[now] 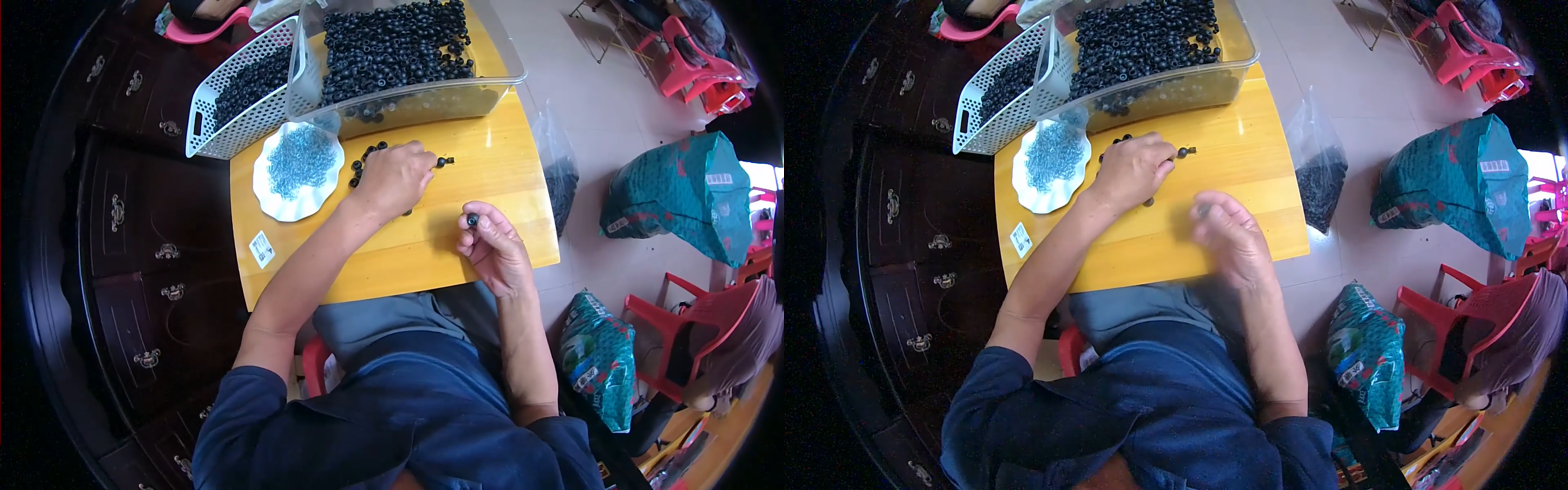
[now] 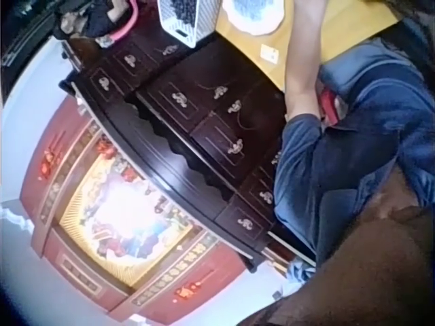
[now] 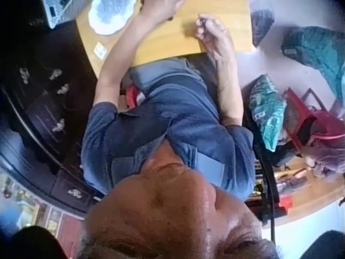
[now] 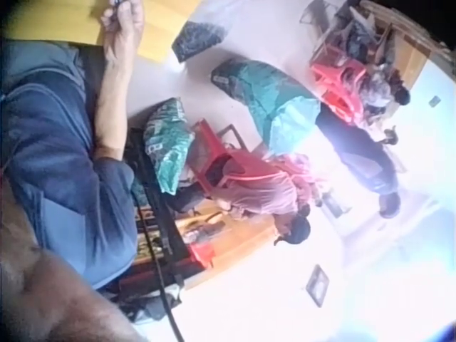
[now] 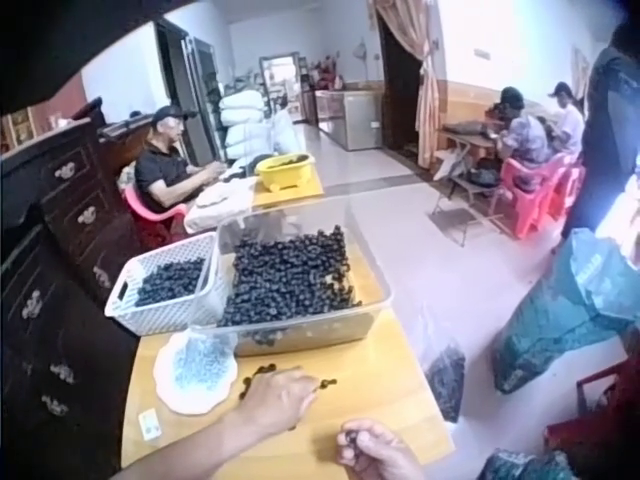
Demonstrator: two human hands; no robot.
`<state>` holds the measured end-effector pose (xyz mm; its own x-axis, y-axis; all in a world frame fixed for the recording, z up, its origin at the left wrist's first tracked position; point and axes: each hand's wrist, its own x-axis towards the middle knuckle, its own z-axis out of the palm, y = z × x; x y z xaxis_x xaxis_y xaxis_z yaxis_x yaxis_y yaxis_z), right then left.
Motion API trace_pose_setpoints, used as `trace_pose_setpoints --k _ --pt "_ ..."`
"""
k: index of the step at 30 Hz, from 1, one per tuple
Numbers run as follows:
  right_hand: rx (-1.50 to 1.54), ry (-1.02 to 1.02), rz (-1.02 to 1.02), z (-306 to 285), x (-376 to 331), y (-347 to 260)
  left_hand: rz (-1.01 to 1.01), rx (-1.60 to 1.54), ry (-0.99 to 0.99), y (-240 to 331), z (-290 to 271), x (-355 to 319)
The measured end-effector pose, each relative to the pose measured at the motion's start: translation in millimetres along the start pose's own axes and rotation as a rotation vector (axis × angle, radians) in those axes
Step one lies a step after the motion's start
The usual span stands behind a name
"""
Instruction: The person picks up a black plastic ring and a small blue bead by hand, inserts the bead into the ring, and places the assembled piece onto the table. This process is repeated for several rings and beads before the person gathers more rings from a container.
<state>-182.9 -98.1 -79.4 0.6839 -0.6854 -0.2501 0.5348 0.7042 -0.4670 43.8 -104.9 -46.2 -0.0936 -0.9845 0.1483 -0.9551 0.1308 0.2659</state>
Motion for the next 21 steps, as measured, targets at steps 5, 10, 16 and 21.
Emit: trace_pose_setpoints --k 5,10,16,21 --pt "-0.005 -0.001 0.005 -0.3 0.3 0.3 0.015 -0.124 0.095 0.9 -8.4 -3.7" --pt "0.001 0.017 0.008 1.7 -0.5 0.1 -0.302 -0.731 -0.027 20.4 -29.6 -24.4" --pt "0.006 0.023 0.006 1.7 -0.4 -1.0 -0.433 -1.306 -0.030 38.0 -32.4 -43.4" --pt "0.013 0.022 0.008 1.4 -0.1 -0.6 -0.377 -1.327 -0.086 36.5 -24.0 -51.7"
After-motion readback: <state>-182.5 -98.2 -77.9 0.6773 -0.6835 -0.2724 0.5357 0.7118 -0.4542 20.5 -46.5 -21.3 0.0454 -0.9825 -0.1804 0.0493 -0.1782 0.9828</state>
